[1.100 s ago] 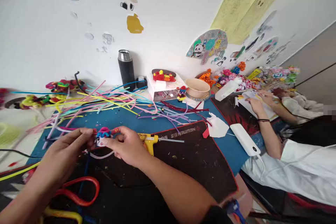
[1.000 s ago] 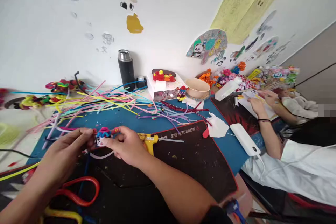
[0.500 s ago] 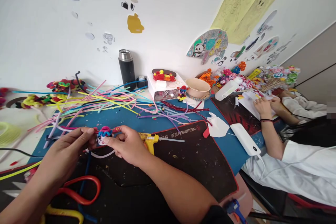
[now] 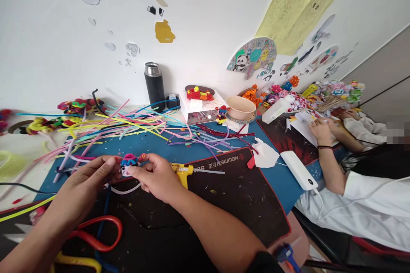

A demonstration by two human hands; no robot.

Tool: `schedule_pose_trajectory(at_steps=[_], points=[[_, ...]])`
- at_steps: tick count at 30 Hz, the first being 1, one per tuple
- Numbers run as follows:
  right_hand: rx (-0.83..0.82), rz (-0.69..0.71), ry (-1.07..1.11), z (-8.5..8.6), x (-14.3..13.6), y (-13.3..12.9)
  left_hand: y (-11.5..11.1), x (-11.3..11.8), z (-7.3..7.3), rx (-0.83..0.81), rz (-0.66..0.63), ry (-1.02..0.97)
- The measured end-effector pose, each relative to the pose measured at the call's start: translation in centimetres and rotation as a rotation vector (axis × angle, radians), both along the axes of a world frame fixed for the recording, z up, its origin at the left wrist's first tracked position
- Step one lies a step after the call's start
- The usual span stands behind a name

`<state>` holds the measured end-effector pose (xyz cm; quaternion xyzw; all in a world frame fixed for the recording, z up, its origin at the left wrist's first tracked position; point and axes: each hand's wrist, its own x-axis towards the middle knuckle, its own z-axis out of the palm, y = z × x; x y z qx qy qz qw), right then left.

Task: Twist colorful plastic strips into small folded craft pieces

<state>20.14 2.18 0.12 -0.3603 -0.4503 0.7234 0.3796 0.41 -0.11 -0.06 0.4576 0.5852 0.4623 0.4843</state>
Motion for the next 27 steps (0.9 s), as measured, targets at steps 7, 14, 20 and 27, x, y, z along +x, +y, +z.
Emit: schedule_pose_trajectory(at_steps=[7, 14, 20, 27], points=[[-0.031, -0.048, 0.023, 0.3, -0.1, 0.3, 0.0, 1.1, 0.9, 0.001, -0.001, -0.118], [-0.04, -0.075, 0.031, -0.1, -0.2, 0.3, 0.0, 1.3, 0.0, 0.055, 0.002, -0.146], [-0.016, -0.071, 0.022, 0.0, -0.3, 0.2, -0.1, 1.8, -0.2, 0.112, -0.002, -0.122], [-0.012, -0.049, 0.04, -0.2, -0.3, 0.2, -0.1, 1.8, -0.2, 0.127, 0.008, -0.124]])
